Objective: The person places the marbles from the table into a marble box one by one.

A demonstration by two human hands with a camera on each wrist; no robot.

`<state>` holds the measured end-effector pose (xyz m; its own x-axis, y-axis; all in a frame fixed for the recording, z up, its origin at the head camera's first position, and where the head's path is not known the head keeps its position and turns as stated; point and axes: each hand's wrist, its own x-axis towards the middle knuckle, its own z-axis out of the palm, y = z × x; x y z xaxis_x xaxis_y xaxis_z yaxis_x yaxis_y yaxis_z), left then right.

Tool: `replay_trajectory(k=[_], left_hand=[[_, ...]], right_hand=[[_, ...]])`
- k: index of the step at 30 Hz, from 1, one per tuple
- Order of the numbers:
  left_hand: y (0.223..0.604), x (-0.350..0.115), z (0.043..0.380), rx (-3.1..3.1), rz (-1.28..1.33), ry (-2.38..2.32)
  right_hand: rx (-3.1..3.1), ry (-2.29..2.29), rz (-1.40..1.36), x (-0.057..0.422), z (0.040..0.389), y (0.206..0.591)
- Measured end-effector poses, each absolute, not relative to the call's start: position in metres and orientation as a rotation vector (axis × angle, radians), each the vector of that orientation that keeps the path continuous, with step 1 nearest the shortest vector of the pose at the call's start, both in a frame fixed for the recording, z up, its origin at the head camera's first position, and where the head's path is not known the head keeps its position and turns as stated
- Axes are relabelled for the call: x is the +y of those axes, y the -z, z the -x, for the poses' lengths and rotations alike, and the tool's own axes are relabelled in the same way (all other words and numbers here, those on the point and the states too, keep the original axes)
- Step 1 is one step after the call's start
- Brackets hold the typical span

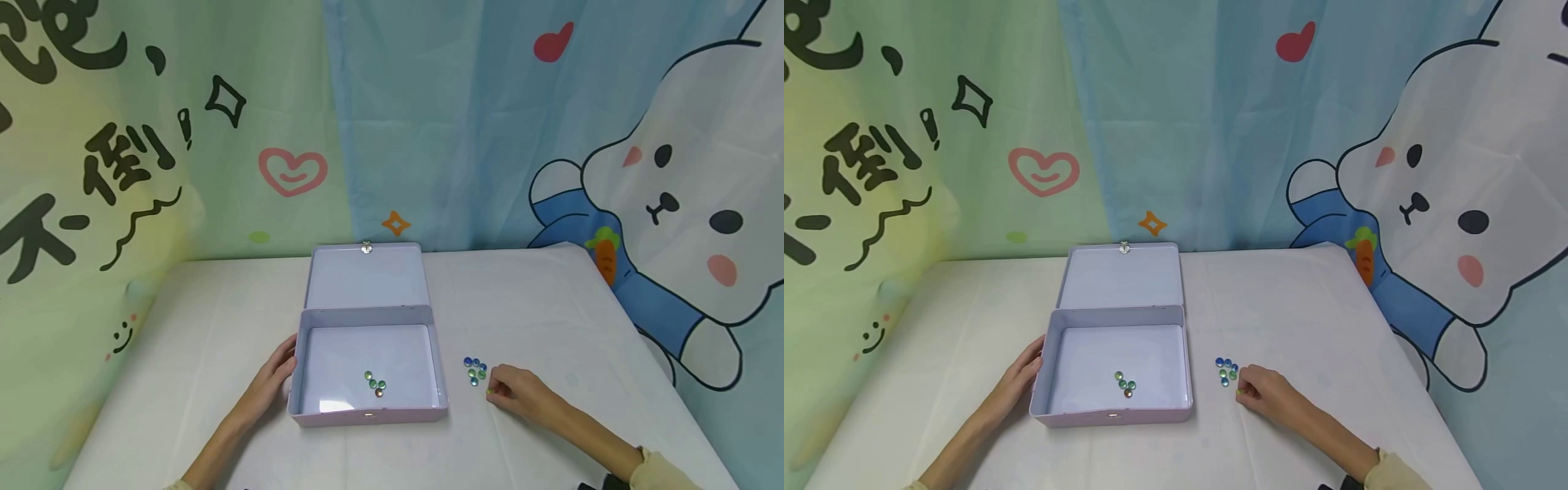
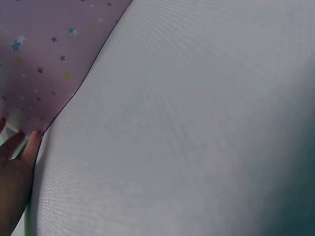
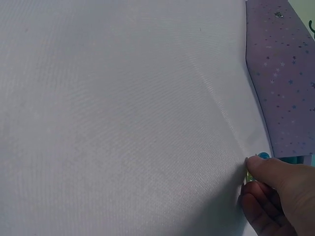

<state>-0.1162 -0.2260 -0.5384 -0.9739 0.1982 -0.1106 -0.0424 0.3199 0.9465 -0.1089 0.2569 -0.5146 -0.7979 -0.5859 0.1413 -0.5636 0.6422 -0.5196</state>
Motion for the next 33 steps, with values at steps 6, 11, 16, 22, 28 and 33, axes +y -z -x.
replay_trajectory(k=[6, 11, 16, 22, 28, 33], left_hand=[[0.538, -0.227, 0.117, 2.380, -0.152, -1.723], [0.537, -0.228, 0.118, 2.382, -0.165, -1.722], [0.536, -0.227, 0.118, 2.383, -0.166, -1.715], [0.535, -0.225, 0.116, 2.382, -0.174, -1.716], [0.537, -0.225, 0.116, 2.380, -0.207, -1.735], [0.537, -0.225, 0.115, 2.383, -0.176, -1.723]], right_hand=[[2.773, 0.934, 0.921, 0.255, 0.109, 0.512], [2.703, 1.050, 0.775, 0.250, 0.115, 0.499], [2.723, 1.118, 0.705, 0.243, 0.124, 0.480], [2.722, 1.205, 0.598, 0.232, 0.139, 0.455], [2.613, 1.276, 0.636, 0.215, 0.152, 0.438], [2.578, 1.240, 0.718, 0.191, 0.161, 0.430]])
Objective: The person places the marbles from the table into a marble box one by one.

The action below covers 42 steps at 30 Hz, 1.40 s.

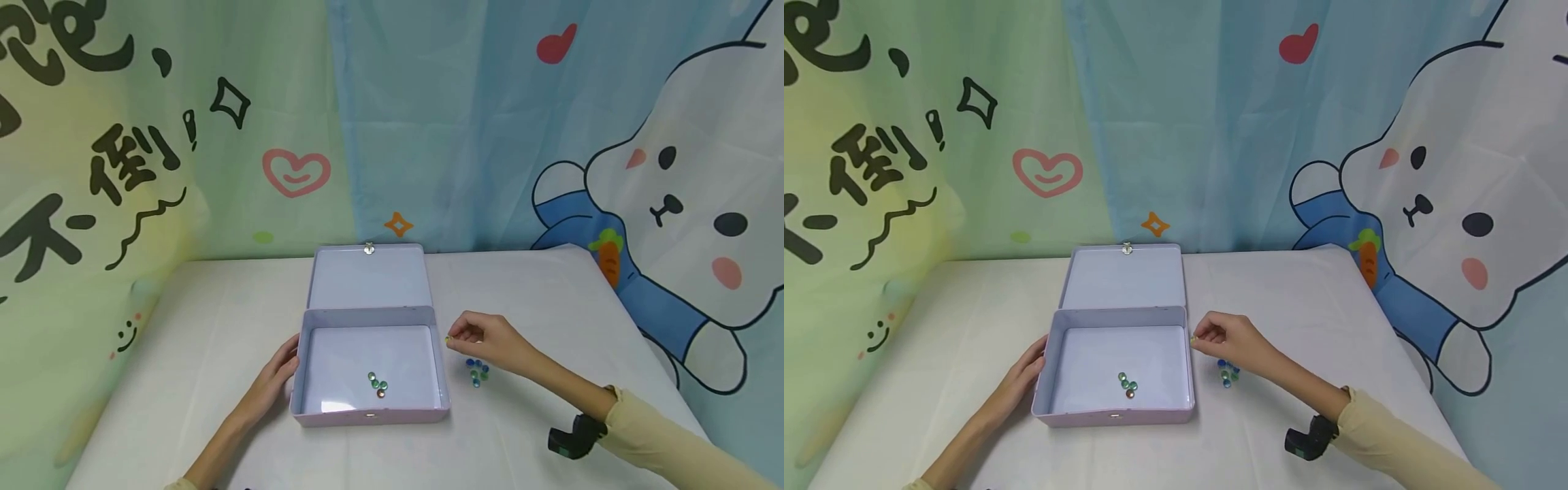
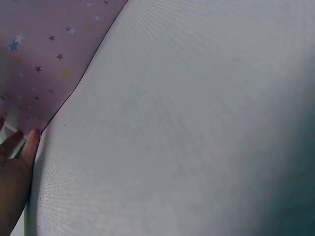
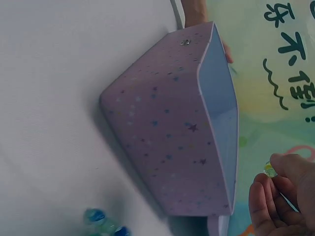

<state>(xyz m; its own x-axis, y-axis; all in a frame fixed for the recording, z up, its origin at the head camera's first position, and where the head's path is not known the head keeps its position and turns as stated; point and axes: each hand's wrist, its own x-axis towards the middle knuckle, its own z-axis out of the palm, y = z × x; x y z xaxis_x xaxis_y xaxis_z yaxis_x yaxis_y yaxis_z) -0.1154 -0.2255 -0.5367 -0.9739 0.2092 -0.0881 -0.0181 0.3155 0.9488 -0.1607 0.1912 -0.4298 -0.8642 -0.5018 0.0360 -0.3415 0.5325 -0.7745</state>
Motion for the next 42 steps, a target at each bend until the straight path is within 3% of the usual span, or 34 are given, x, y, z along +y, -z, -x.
replay_trajectory(k=[25, 42], left_hand=[[0.540, -0.226, 0.115, 2.393, -0.202, -1.742], [0.540, -0.226, 0.117, 2.374, -0.184, -1.754]], right_hand=[[2.437, 1.001, 1.112, 0.064, 0.209, 0.419], [2.402, 0.660, 1.148, 0.008, 0.221, 0.459]])
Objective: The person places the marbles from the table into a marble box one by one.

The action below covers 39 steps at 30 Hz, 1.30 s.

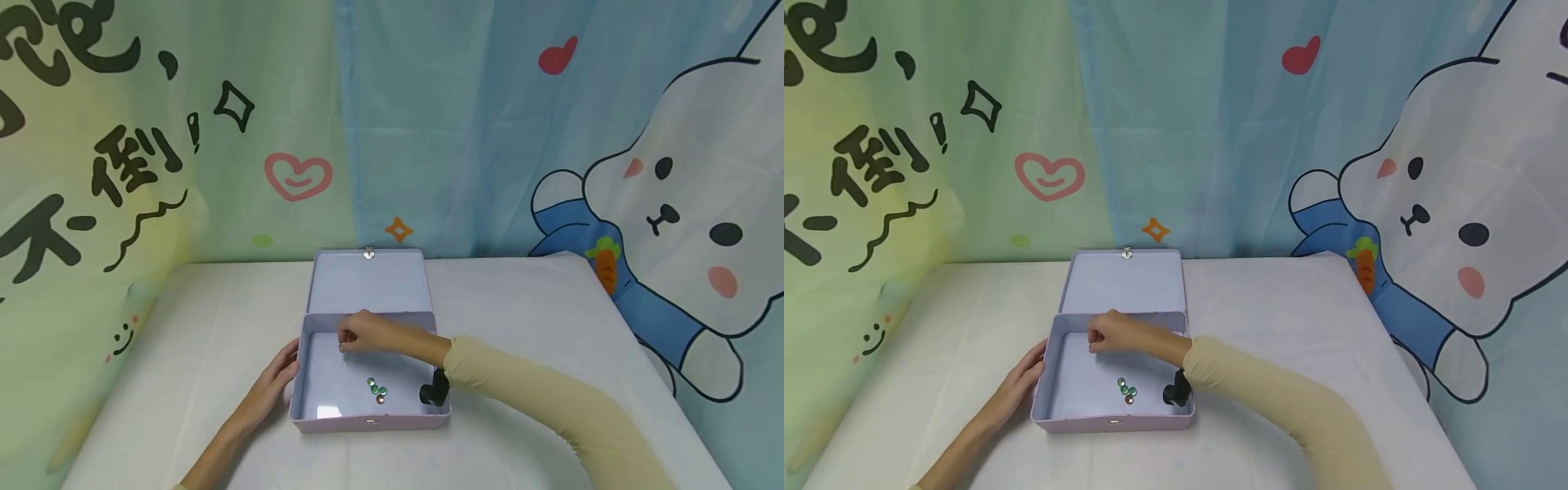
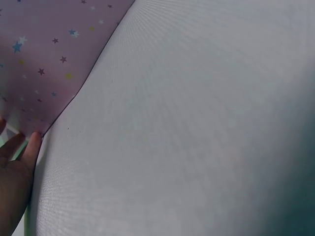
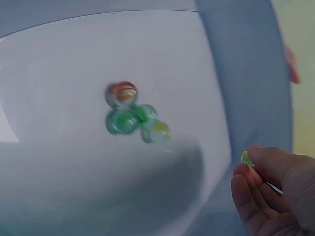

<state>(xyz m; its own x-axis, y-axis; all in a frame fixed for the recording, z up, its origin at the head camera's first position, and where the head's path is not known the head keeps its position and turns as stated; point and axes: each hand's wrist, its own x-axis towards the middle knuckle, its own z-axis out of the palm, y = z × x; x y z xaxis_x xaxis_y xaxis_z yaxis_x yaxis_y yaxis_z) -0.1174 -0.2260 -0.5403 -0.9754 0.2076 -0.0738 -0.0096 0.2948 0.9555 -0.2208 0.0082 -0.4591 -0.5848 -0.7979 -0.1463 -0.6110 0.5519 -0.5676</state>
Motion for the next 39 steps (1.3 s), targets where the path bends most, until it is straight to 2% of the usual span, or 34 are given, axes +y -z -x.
replay_trajectory(k=[12, 21, 30, 39], left_hand=[[0.540, -0.224, 0.116, 2.353, -0.176, -1.736], [0.539, -0.225, 0.117, 2.358, -0.182, -1.760], [0.541, -0.227, 0.117, 2.366, -0.165, -1.755], [0.539, -0.227, 0.116, 2.370, -0.169, -1.736]], right_hand=[[2.385, 0.532, 1.211, -0.001, 0.210, 0.483], [2.388, 0.549, 1.195, -0.001, 0.210, 0.482], [2.341, 0.601, 1.137, 0.011, 0.202, 0.450], [2.253, 0.881, 0.989, 0.051, 0.186, 0.424]])
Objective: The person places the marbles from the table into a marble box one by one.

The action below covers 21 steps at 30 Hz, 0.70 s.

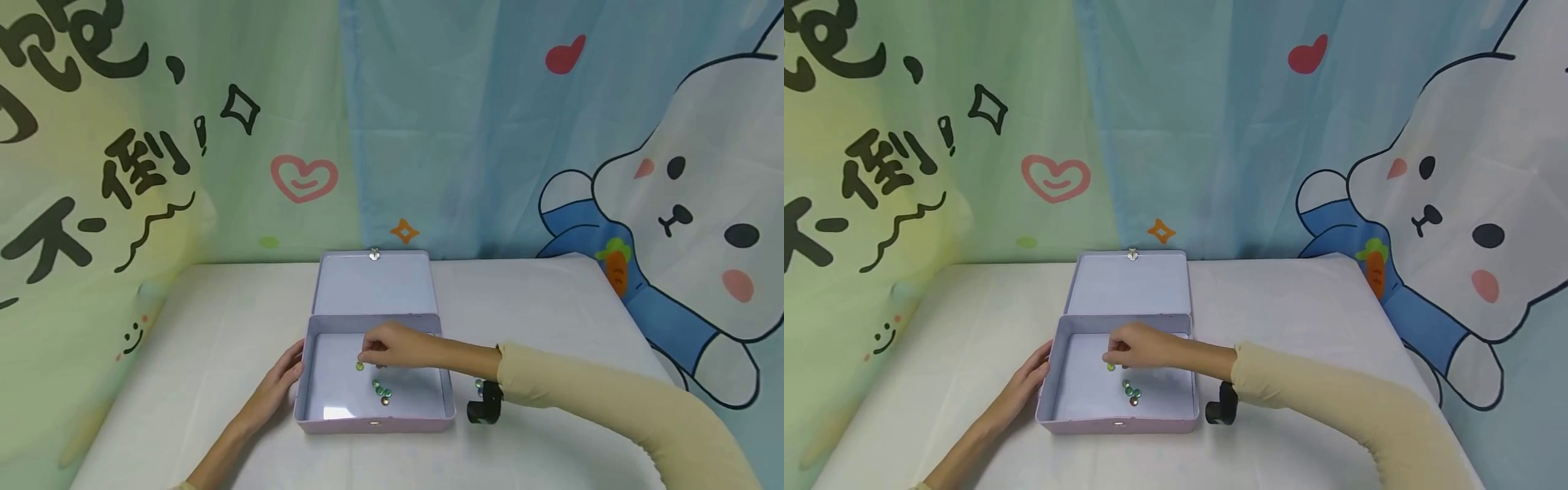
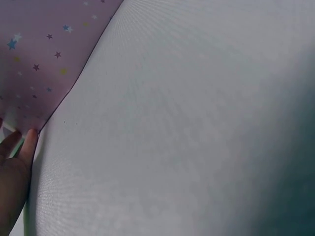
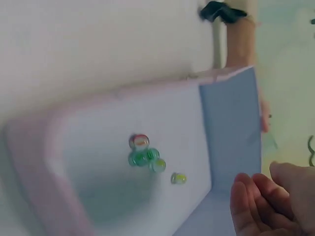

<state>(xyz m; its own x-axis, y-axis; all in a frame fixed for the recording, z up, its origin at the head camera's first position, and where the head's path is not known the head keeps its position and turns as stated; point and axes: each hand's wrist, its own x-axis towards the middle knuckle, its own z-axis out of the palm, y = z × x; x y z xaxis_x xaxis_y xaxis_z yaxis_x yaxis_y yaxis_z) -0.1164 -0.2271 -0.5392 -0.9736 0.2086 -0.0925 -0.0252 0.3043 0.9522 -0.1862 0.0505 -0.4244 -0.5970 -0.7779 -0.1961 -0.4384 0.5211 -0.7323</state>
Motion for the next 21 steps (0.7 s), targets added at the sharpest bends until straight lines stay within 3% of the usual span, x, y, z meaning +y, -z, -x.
replay_trajectory(k=[12, 21], left_hand=[[0.541, -0.228, 0.115, 2.355, -0.156, -1.747], [0.539, -0.229, 0.116, 2.355, -0.182, -1.741]], right_hand=[[2.339, 1.287, 0.665, 0.138, 0.165, 0.411], [2.688, 0.971, 0.575, 0.222, 0.175, 0.446]])
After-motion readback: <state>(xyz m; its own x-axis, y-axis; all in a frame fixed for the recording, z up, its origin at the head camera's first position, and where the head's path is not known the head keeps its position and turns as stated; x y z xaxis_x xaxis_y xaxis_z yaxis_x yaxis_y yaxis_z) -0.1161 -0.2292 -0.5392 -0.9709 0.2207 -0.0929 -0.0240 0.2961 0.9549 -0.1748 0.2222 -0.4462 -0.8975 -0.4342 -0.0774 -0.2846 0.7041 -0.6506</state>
